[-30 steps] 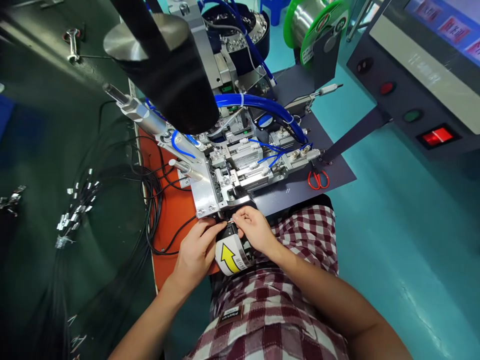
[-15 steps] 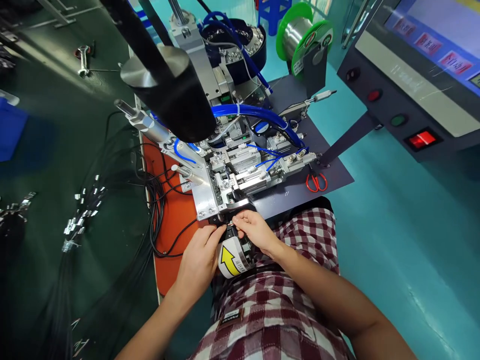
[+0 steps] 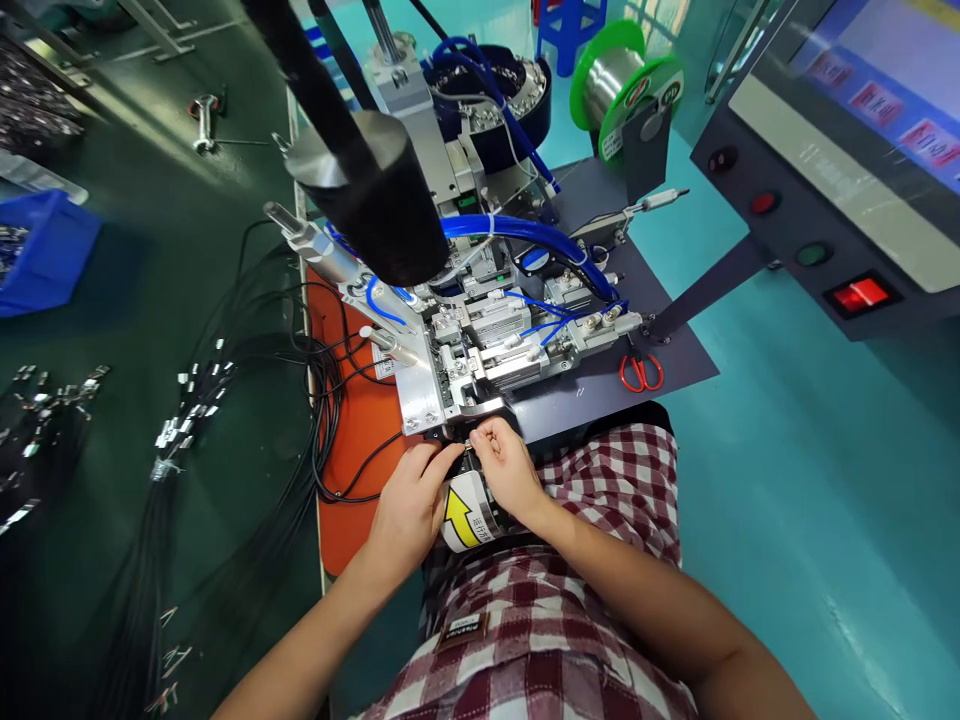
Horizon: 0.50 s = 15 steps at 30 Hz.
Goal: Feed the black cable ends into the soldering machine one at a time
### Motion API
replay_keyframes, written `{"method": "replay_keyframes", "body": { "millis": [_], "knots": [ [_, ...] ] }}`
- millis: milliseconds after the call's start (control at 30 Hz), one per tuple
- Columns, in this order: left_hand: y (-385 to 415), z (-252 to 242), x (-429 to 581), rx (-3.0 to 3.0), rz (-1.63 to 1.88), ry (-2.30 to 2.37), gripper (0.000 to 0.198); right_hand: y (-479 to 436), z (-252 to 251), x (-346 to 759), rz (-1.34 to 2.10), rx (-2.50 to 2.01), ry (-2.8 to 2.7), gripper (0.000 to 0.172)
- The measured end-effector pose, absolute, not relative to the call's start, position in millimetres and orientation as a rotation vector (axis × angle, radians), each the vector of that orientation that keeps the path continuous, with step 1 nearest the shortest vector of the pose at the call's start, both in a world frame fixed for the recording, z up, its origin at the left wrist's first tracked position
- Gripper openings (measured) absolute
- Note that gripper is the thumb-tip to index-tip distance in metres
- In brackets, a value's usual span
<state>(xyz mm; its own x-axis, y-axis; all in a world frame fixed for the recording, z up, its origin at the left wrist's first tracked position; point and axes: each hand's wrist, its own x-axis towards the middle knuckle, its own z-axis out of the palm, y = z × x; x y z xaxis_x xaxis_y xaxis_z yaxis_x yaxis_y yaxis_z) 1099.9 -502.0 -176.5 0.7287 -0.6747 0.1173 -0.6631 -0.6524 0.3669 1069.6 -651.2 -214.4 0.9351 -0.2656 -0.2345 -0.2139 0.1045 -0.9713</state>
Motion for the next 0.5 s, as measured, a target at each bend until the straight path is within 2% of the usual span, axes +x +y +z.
{"method": "replay_keyframes", "body": {
  "millis": [167,333,500],
  "knots": [
    [-481.6,-185.8,1091.5,2.402,0.01,-0.89,0.041,-654.0,-218.8,1070.8,0.009,-1.421,0.377,0.032],
    [-445.9,-186.9,1061.7,2.716,0.139,-0.795,0.048,-655.9,-219.2,1071.6,0.019,-1.411,0.363,0.031],
    [-444.8,-182.7,1056.5,2.899,0.218,-0.815,0.055,-659.7,-216.3,1071.9,0.024,-1.399,0.361,0.036]
  ]
}}
